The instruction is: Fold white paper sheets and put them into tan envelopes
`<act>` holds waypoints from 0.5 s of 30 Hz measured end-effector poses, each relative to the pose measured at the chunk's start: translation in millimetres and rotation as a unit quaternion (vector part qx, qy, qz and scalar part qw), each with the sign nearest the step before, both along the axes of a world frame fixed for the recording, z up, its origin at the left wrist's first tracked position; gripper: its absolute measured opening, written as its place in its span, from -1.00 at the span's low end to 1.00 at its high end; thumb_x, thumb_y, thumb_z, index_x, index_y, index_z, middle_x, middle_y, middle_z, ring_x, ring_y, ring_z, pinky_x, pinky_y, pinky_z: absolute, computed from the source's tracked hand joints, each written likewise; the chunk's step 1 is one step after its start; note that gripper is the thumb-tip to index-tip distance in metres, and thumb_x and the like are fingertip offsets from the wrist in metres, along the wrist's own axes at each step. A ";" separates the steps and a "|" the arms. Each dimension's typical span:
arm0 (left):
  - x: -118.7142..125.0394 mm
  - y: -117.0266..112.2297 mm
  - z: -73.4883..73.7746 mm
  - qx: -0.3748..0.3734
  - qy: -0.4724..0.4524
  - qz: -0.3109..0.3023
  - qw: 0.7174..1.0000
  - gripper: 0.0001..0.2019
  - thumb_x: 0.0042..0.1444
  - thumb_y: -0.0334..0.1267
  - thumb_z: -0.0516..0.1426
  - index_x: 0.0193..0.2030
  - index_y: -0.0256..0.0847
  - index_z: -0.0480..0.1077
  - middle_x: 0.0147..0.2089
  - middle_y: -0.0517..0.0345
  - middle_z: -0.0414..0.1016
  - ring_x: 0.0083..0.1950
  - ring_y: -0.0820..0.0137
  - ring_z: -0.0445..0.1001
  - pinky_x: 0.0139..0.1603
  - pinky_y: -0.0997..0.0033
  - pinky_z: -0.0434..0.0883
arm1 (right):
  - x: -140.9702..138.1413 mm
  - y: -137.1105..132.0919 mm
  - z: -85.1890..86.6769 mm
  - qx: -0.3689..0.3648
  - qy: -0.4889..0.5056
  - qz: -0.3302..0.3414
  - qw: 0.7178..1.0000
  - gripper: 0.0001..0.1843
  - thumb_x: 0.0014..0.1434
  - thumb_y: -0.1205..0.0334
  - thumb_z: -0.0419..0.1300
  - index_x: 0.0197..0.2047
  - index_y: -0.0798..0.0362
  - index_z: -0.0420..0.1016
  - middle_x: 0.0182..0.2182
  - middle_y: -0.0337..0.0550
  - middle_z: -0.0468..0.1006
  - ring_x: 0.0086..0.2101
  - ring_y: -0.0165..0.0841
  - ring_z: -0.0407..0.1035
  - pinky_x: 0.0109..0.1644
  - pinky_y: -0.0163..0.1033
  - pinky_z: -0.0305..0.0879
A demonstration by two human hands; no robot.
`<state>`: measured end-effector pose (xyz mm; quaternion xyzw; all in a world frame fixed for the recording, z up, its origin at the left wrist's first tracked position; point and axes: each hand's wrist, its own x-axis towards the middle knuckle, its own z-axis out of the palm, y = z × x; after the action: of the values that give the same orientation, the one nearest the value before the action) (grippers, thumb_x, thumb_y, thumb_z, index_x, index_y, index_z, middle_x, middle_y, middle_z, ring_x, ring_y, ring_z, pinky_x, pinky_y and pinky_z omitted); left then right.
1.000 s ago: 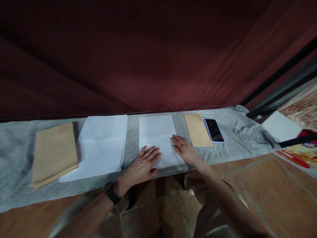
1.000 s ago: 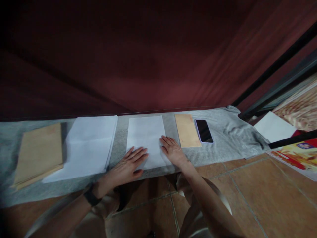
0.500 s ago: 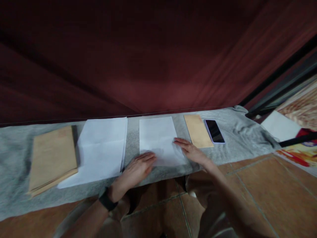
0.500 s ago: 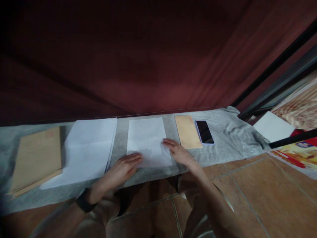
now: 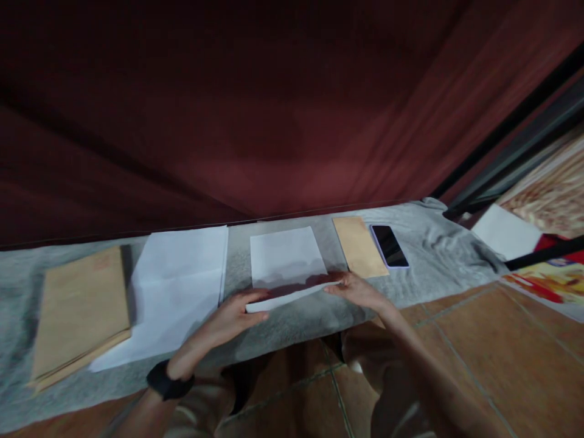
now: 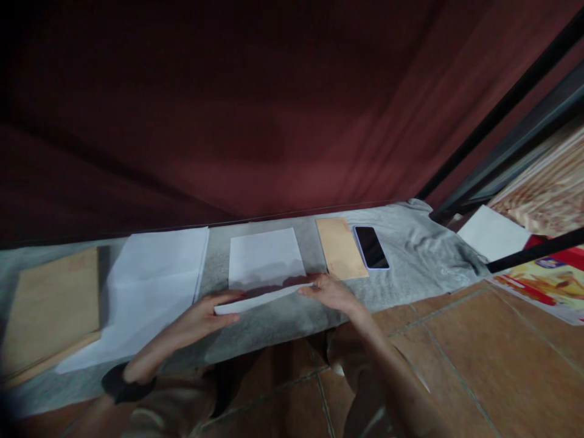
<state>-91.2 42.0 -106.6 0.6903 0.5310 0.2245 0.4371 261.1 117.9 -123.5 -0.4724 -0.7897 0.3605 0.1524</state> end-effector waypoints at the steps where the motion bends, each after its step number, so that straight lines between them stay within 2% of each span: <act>1: -4.0 0.3 -0.5 0.009 0.010 -0.001 1.000 -0.55 0.10 0.02 0.29 0.09 -0.13 0.59 0.23 -0.02 0.56 0.21 0.09 0.53 0.19 0.17 0.49 | 0.6 0.4 -0.8 -0.023 -0.010 -0.010 1.000 -0.46 0.27 -0.23 0.19 -0.43 0.07 0.65 -0.53 -0.20 0.57 -0.44 -0.28 0.46 -0.37 -0.25 0.38; 4: -11.5 1.7 -1.5 0.002 0.007 -0.003 1.000 -0.58 0.12 0.07 0.27 0.01 -0.14 0.62 0.22 -0.03 0.56 0.20 0.08 0.53 0.19 0.16 0.50 | -0.4 3.1 -2.7 -0.072 0.005 -0.016 0.997 -0.42 0.26 -0.23 0.17 -0.54 0.08 0.51 -0.64 -0.27 0.38 -0.53 -0.37 0.32 -0.48 -0.31 0.18; 7: -11.5 4.6 -4.0 -0.041 -0.033 0.021 0.998 -0.55 0.16 0.13 0.21 -0.05 -0.20 0.63 0.04 -0.02 0.66 0.03 0.10 0.60 0.03 0.19 0.55 | -5.8 6.9 -4.7 -0.078 0.046 -0.029 0.995 -0.50 0.28 -0.16 0.15 -0.47 0.08 0.52 -0.59 -0.27 0.40 -0.49 -0.38 0.31 -0.46 -0.32 0.16; 11: -3.7 11.1 -10.9 -0.074 -0.076 0.114 0.988 -0.50 0.09 0.20 0.21 -0.16 -0.24 0.63 -0.10 0.03 0.70 -0.08 0.12 0.60 0.01 0.17 0.52 | -18.0 12.3 -7.5 -0.059 0.053 -0.075 0.994 -0.63 0.30 -0.01 0.12 -0.30 0.10 0.57 -0.51 -0.24 0.49 -0.46 -0.36 0.34 -0.40 -0.30 0.19; 15: 7.8 17.5 -16.6 -0.069 -0.105 0.208 0.970 -0.52 -0.03 0.20 0.25 -0.27 -0.22 0.62 -0.19 0.05 0.68 -0.16 0.17 0.56 -0.09 0.24 0.48 | -32.3 17.2 -6.9 0.007 -0.027 -0.117 0.993 -0.70 0.35 0.10 0.08 -0.25 0.08 0.55 -0.49 -0.24 0.51 -0.45 -0.37 0.36 -0.37 -0.31 0.14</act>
<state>-83.4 59.5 -123.2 0.5058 0.6284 0.3445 0.4803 228.8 135.0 -130.4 -0.5699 -0.7355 0.3218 0.1753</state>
